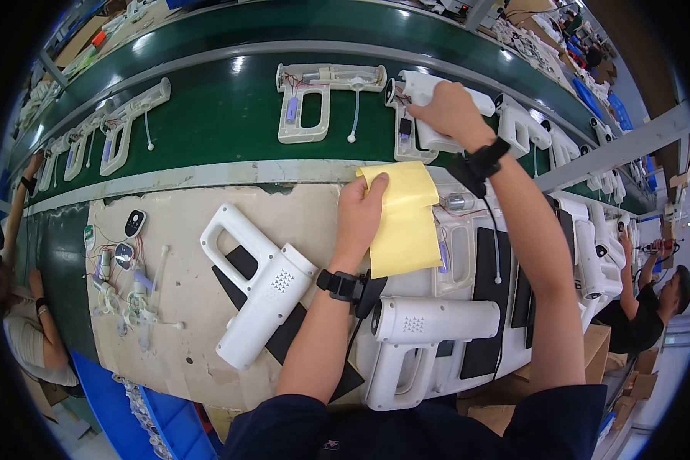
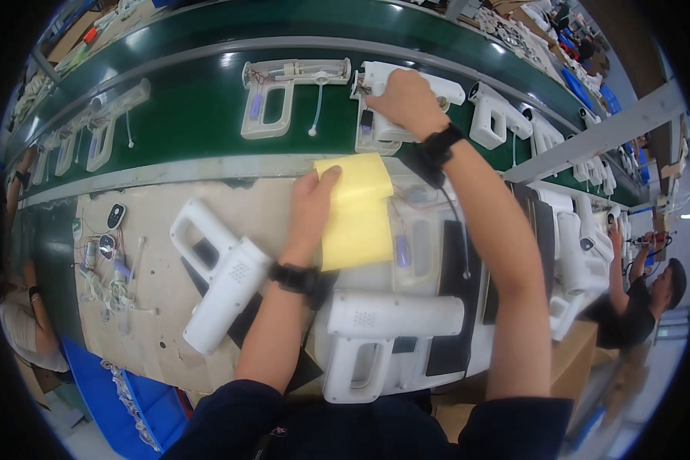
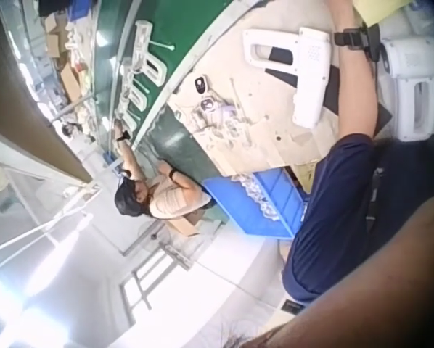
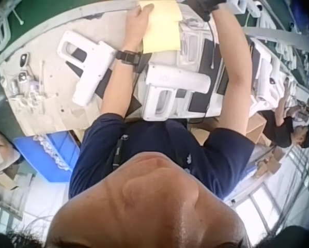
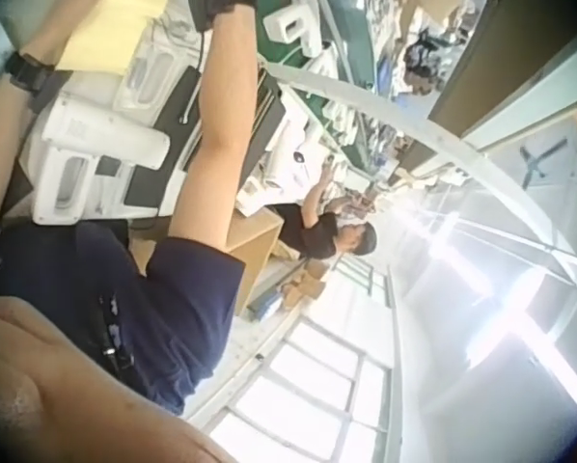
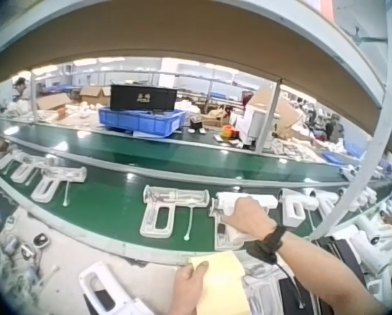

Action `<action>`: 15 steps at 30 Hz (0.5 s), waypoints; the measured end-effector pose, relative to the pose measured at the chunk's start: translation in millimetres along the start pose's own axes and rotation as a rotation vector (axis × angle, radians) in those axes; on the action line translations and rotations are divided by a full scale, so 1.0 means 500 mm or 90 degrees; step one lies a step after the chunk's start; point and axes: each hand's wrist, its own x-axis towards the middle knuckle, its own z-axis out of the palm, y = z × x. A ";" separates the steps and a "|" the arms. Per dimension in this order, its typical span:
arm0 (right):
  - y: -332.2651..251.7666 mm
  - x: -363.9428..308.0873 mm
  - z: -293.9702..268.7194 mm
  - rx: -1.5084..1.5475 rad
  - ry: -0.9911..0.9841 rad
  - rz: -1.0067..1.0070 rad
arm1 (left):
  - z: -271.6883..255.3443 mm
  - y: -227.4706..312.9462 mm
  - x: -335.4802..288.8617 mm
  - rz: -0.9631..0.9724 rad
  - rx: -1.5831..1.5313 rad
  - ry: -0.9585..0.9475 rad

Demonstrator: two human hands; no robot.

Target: Assemble white plastic housings and attach components at an industrial workstation.

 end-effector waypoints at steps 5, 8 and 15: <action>0.000 0.020 0.029 -0.015 -0.002 0.023 | 0.004 0.014 -0.002 -0.010 0.011 -0.005; -0.001 0.022 0.038 -0.022 -0.013 0.040 | 0.008 0.015 -0.002 -0.023 0.004 -0.009; -0.022 0.019 -0.005 0.099 -0.180 0.158 | -0.012 0.008 0.000 -0.021 -0.002 -0.002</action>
